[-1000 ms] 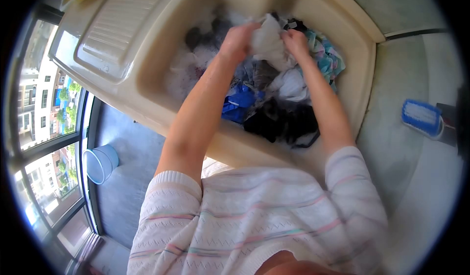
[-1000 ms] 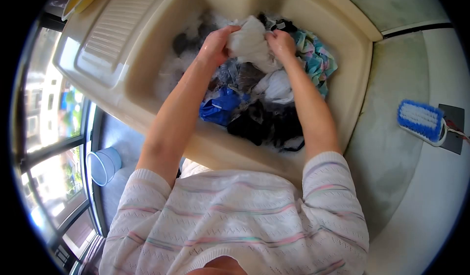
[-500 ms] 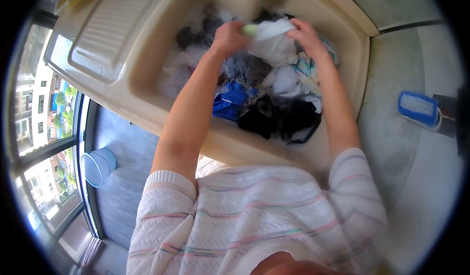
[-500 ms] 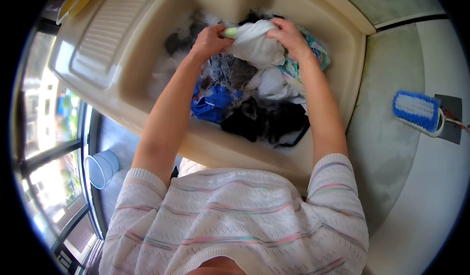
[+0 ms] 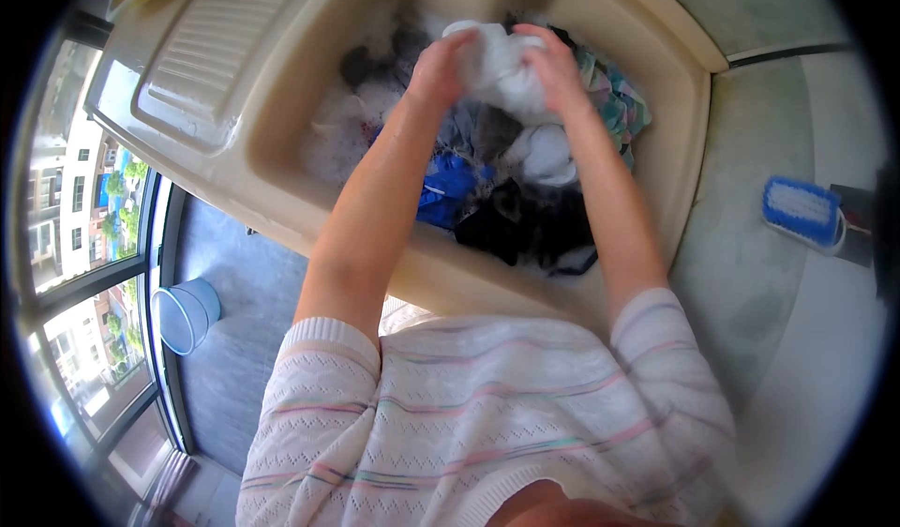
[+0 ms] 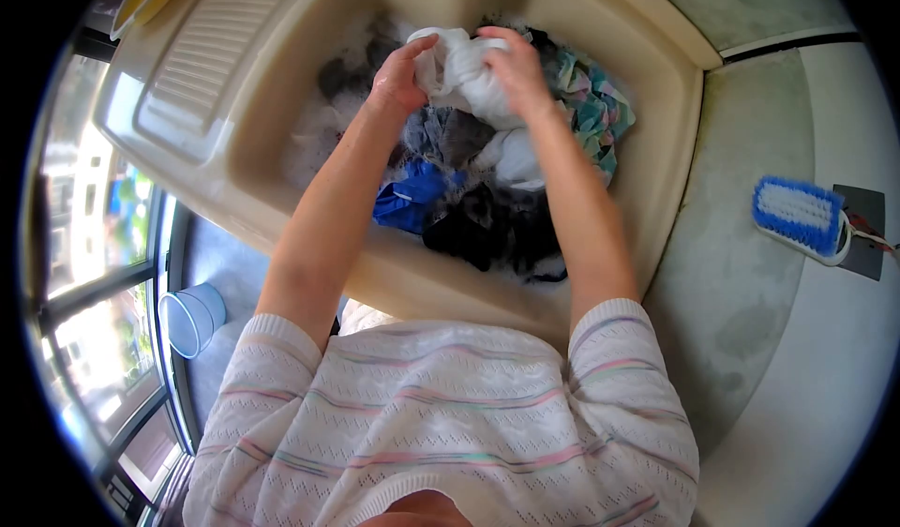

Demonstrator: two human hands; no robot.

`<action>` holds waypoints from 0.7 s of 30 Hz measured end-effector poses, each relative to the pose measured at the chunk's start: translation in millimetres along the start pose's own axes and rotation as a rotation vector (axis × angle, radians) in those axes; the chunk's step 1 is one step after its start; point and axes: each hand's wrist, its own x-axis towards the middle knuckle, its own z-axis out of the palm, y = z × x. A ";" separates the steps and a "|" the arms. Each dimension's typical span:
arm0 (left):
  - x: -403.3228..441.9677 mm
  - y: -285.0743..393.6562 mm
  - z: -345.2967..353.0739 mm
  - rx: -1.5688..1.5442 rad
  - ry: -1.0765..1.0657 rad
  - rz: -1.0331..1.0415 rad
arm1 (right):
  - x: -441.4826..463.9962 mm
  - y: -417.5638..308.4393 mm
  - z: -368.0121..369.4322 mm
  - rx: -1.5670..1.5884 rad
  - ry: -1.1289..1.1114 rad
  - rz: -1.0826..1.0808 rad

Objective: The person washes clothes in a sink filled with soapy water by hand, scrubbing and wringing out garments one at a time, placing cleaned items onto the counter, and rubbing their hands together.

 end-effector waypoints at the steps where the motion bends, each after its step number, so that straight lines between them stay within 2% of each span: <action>1: -9.6 5.3 9.6 -0.161 0.074 -0.104 | -10.1 -11.8 23.9 -0.403 0.033 -0.300; 3: 30.3 -12.2 -47.9 -0.325 -0.608 -0.200 | -38.4 -22.5 74.6 -0.712 0.044 -0.646; 4: -8.6 -16.8 -26.0 0.216 -0.259 0.308 | -41.0 -23.5 87.3 -0.762 0.075 -0.712; 6: 1.1 -38.4 -33.1 0.640 -0.202 0.552 | -43.8 -22.5 101.1 -0.858 0.135 -0.842; 7: 6.5 -40.0 -31.8 0.688 -0.176 0.538 | -26.2 -11.8 85.5 -0.947 0.202 -0.697; 9: 12.9 -42.7 -18.3 0.444 -0.136 0.263 | 27.3 18.8 41.7 -1.106 0.348 -0.399; 11: -4.6 -27.3 14.2 -0.043 0.037 -0.122 | 19.8 13.5 46.7 -1.037 0.364 -0.511; 13: 14.0 -36.8 -20.5 0.718 -0.117 0.326 | -21.8 -9.2 74.6 -0.944 0.288 -0.610; 14: 17.4 -38.1 -25.9 0.736 -0.113 0.341 | -39.4 -13.2 86.6 -0.915 0.255 -0.690; 15: 20.6 -39.0 -31.0 0.753 -0.108 0.355 | -37.3 -8.4 83.4 -0.873 0.289 -0.647; 17: 16.0 -31.8 -12.8 0.042 0.075 -0.026 | -26.4 9.8 62.9 -0.789 0.356 -0.561; 18: 11.5 -20.0 -2.1 0.031 0.172 -0.111 | -16.3 15.6 41.1 -0.792 0.354 -0.282; 19: 2.7 -8.7 8.6 0.023 0.117 -0.105 | -9.5 20.4 16.1 -0.814 0.311 -0.210; 21: -22.2 12.5 26.0 -0.008 0.016 -0.089 | -19.5 2.4 -7.5 -0.565 0.127 -0.059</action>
